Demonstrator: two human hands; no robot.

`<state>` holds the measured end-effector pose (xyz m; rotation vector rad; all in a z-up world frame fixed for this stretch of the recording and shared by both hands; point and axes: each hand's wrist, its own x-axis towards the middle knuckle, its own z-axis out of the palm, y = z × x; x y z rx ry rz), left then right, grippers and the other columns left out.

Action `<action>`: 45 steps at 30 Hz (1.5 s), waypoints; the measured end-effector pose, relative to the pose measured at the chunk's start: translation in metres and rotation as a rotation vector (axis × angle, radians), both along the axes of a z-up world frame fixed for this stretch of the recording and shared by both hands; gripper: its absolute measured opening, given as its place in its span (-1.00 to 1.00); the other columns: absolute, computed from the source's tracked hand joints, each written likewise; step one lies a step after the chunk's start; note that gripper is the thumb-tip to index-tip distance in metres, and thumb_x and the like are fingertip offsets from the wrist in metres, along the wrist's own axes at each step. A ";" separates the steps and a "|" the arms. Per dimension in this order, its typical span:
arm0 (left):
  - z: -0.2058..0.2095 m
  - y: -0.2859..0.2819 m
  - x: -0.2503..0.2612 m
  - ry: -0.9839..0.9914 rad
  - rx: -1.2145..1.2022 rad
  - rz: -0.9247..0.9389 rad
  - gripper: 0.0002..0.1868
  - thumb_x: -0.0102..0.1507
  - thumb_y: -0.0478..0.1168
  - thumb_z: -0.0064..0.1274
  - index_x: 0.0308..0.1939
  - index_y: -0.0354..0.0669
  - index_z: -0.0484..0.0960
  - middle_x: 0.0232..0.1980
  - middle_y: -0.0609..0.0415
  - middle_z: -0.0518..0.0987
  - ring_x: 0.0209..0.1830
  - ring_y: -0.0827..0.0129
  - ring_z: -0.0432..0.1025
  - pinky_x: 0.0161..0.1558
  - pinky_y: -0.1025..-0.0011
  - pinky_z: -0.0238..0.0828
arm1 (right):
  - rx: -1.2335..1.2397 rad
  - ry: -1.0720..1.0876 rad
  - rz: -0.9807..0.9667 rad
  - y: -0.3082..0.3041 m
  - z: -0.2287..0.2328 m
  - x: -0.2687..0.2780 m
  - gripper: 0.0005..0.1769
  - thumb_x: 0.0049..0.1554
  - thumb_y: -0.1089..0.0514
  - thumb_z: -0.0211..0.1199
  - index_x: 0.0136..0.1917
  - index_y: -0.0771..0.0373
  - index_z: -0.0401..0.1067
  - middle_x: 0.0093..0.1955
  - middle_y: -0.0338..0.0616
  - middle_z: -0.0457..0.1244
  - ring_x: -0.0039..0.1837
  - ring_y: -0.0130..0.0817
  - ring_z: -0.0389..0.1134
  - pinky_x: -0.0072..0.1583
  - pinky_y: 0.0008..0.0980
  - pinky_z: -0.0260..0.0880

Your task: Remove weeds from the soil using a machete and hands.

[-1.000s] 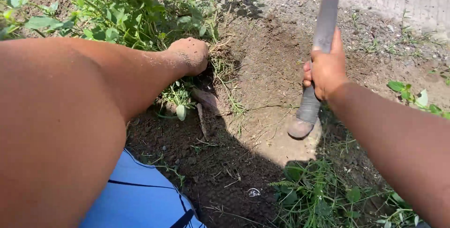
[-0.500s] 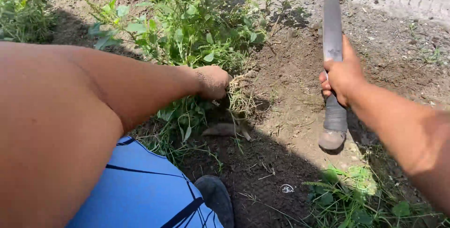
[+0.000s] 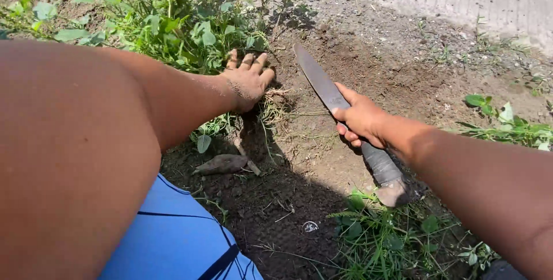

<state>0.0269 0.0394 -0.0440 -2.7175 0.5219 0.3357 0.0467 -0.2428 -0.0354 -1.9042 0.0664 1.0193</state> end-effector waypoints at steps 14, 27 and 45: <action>0.008 0.035 0.020 0.142 0.087 0.378 -0.76 0.30 -0.14 0.14 -0.02 -0.13 0.74 0.01 -0.04 0.71 0.01 0.10 0.61 0.00 0.14 0.60 | 0.158 -0.178 -0.384 0.020 -0.007 0.027 -0.14 0.29 0.25 -0.01 0.67 -0.48 -0.13 -0.40 -0.22 0.14 -0.50 -0.51 0.02 -0.47 -0.41 0.06; -0.009 0.074 -0.002 0.118 -0.235 0.466 -0.79 0.26 -0.26 0.00 -0.13 -0.25 0.69 -0.05 -0.24 0.67 -0.02 -0.07 0.57 0.06 0.08 0.52 | 0.004 -0.076 0.116 0.047 -0.028 0.012 -0.05 0.21 0.27 0.05 0.67 -0.53 -0.12 -0.45 -0.16 0.14 -0.54 -0.42 0.04 -0.50 -0.33 0.05; -0.011 0.088 -0.023 0.100 -0.239 0.395 -0.82 0.21 -0.31 0.01 -0.19 -0.29 0.67 -0.07 -0.25 0.66 -0.02 -0.07 0.58 0.04 0.10 0.53 | -0.027 -0.007 0.085 0.084 -0.008 -0.042 -0.09 0.27 0.23 0.07 0.65 -0.44 -0.27 -0.47 -0.13 0.12 -0.52 -0.38 0.04 -0.47 -0.31 0.08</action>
